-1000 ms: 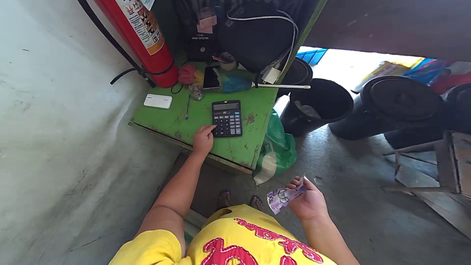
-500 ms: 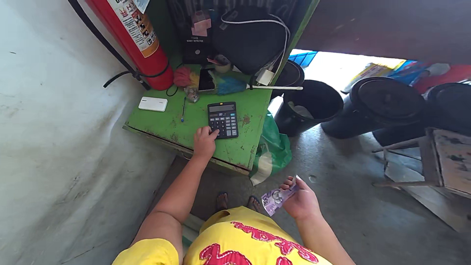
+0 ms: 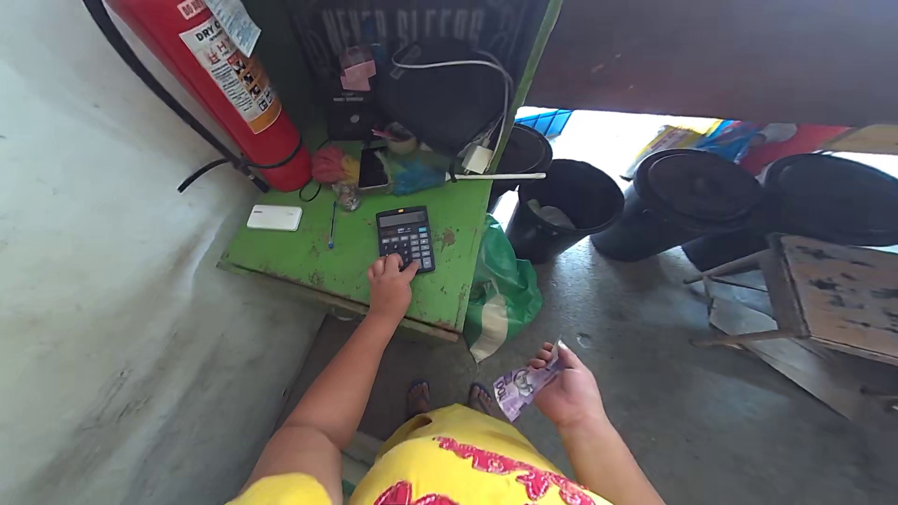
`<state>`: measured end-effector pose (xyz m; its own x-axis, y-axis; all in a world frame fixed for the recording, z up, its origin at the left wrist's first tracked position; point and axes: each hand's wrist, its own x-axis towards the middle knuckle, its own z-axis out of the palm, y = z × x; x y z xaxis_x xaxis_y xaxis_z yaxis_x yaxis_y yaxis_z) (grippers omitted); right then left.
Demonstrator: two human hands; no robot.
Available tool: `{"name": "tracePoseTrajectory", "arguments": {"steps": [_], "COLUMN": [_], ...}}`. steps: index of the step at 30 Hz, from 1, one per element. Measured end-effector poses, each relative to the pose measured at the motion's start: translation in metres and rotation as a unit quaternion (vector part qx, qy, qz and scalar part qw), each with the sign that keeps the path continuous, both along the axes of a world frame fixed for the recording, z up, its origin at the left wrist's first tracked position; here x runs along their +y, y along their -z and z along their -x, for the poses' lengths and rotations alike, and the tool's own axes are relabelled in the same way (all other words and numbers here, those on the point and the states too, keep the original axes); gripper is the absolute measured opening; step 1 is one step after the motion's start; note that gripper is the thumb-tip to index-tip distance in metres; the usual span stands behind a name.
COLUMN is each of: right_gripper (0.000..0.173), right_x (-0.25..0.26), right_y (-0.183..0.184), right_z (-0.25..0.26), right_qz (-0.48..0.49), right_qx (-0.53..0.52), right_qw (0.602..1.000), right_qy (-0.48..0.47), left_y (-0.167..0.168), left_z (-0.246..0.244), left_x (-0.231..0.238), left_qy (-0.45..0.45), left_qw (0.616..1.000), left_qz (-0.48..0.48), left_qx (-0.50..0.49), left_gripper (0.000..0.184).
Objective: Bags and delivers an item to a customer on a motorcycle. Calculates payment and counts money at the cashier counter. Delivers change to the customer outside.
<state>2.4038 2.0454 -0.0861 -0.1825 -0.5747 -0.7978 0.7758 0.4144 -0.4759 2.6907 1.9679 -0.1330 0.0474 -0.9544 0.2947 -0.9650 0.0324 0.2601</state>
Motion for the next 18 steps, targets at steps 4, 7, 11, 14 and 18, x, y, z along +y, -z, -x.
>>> {"name": "tracePoseTrajectory", "arguments": {"steps": [4,7,11,14,18], "right_gripper": [0.028,0.027,0.027,0.028,0.028], "right_x": [-0.005,-0.008,-0.011,-0.010,-0.005], "right_y": [-0.004,0.003,-0.002,-0.005,-0.002], "right_z": [0.006,0.007,0.012,0.017,0.029], "right_qz": [0.005,-0.023,-0.018,-0.017,-0.010], "right_qx": [-0.012,-0.030,-0.027,-0.041,-0.050], "right_qw": [0.999,0.998,0.998,0.997,0.994], "right_qy": [0.031,0.057,0.053,0.070,0.094], "left_y": [-0.004,0.004,0.016,0.014,0.012], "left_z": [0.006,0.008,0.010,0.009,0.010], "left_x": [-0.008,-0.005,-0.003,-0.002,-0.001], "left_qy": [0.006,0.003,-0.015,-0.012,-0.011], "left_qw": [0.995,0.992,0.989,0.989,0.992], "left_qz": [0.095,0.123,0.150,0.146,0.129], "left_qx": [-0.003,0.001,-0.002,-0.003,0.002], "left_gripper": [0.048,0.038,0.053,0.052,0.049]}}
